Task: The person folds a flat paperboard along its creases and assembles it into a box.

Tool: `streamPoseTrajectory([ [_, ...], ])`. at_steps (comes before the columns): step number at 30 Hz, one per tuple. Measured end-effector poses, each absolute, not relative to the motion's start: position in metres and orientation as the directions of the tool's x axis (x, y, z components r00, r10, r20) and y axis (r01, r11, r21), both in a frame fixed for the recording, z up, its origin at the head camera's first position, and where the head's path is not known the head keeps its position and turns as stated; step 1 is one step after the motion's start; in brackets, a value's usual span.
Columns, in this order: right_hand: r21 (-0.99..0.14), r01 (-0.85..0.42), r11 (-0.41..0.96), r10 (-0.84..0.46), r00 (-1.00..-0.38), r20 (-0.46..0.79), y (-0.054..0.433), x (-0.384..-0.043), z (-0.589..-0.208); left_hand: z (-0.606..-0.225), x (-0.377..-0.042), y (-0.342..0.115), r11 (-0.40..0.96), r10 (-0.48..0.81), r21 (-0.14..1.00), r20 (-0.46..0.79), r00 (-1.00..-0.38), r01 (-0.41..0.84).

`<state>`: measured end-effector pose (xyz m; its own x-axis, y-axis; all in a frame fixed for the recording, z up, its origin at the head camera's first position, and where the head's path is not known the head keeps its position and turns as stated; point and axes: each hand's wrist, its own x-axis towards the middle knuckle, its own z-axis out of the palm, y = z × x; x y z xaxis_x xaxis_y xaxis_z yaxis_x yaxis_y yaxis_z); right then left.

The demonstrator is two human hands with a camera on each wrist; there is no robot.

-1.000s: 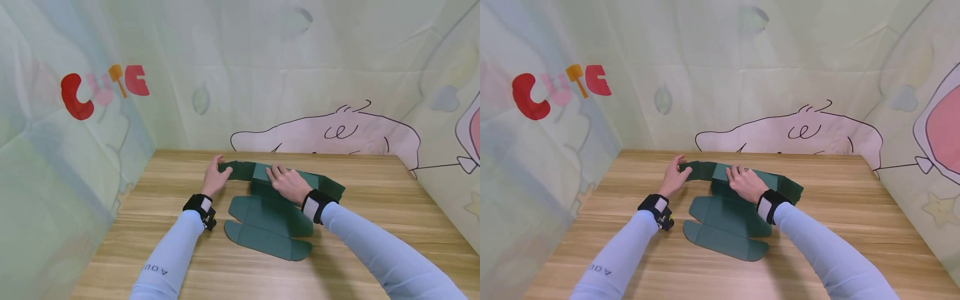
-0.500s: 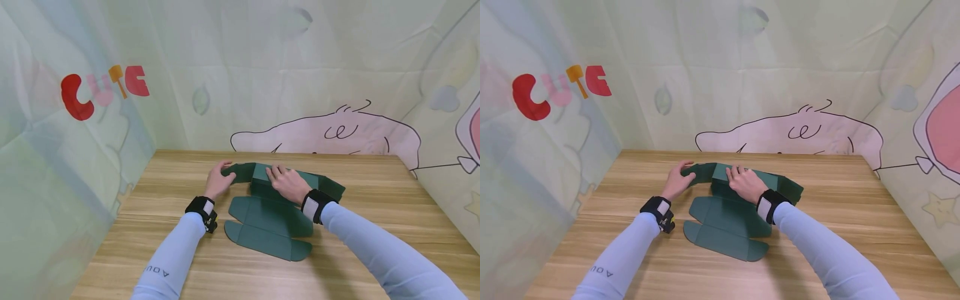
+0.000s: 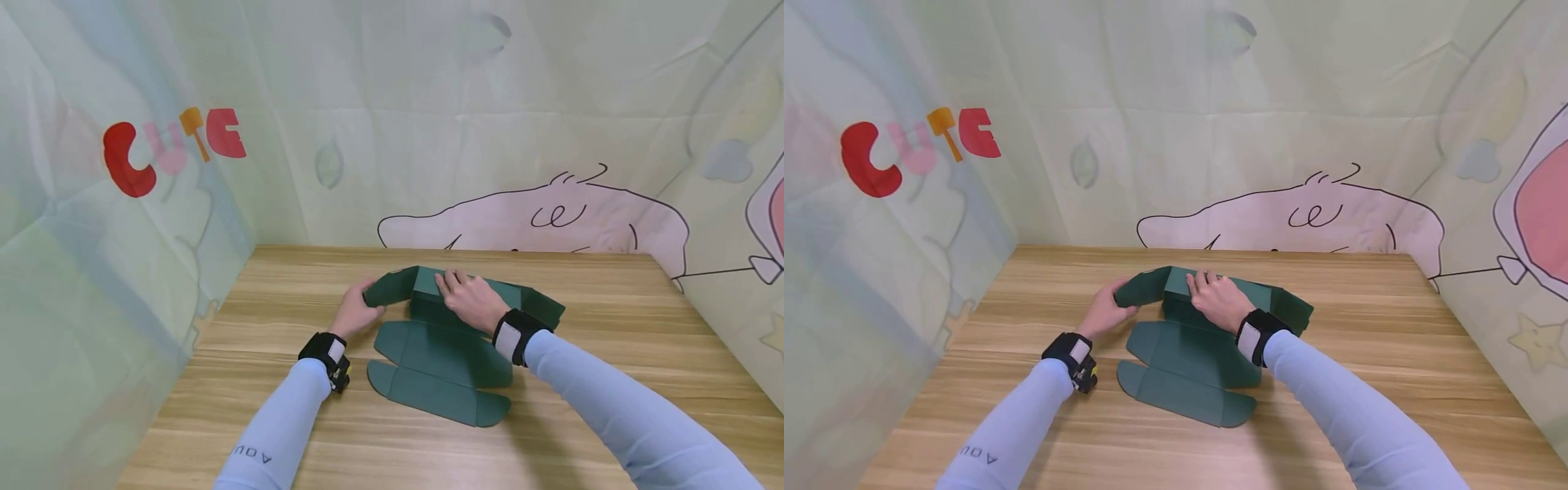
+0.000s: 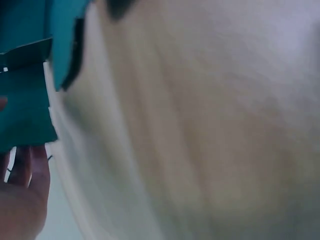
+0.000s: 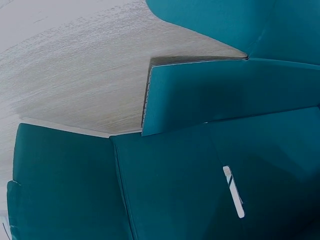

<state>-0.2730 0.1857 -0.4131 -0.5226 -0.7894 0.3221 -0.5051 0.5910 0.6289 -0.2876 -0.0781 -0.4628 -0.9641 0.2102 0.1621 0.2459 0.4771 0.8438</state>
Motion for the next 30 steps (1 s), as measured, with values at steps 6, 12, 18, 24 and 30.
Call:
streamPoseTrajectory([
  [6,0.629,-0.504,0.593,-0.787,-0.528,0.318,0.185,-0.273,-0.413,-0.471,-0.284,-0.078,0.544,0.342,0.784,0.12,-0.932,0.3],
  [12,0.631,-0.5,0.592,-0.787,-0.526,0.322,0.185,-0.274,-0.414,-0.473,-0.279,-0.075,0.589,0.4,0.709,0.159,-0.903,0.387],
  [18,0.637,-0.493,0.593,-0.785,-0.532,0.318,0.186,-0.275,-0.416,-0.471,-0.277,-0.073,0.624,0.466,0.625,0.184,-0.865,0.469],
  [24,0.639,-0.493,0.591,-0.786,-0.532,0.316,0.186,-0.274,-0.415,-0.469,-0.277,-0.067,0.614,0.51,0.596,0.202,-0.836,0.518],
  [30,0.637,-0.492,0.593,-0.783,-0.535,0.316,0.186,-0.273,-0.414,-0.465,-0.276,-0.06,0.566,0.545,0.639,0.184,-0.818,0.521],
])
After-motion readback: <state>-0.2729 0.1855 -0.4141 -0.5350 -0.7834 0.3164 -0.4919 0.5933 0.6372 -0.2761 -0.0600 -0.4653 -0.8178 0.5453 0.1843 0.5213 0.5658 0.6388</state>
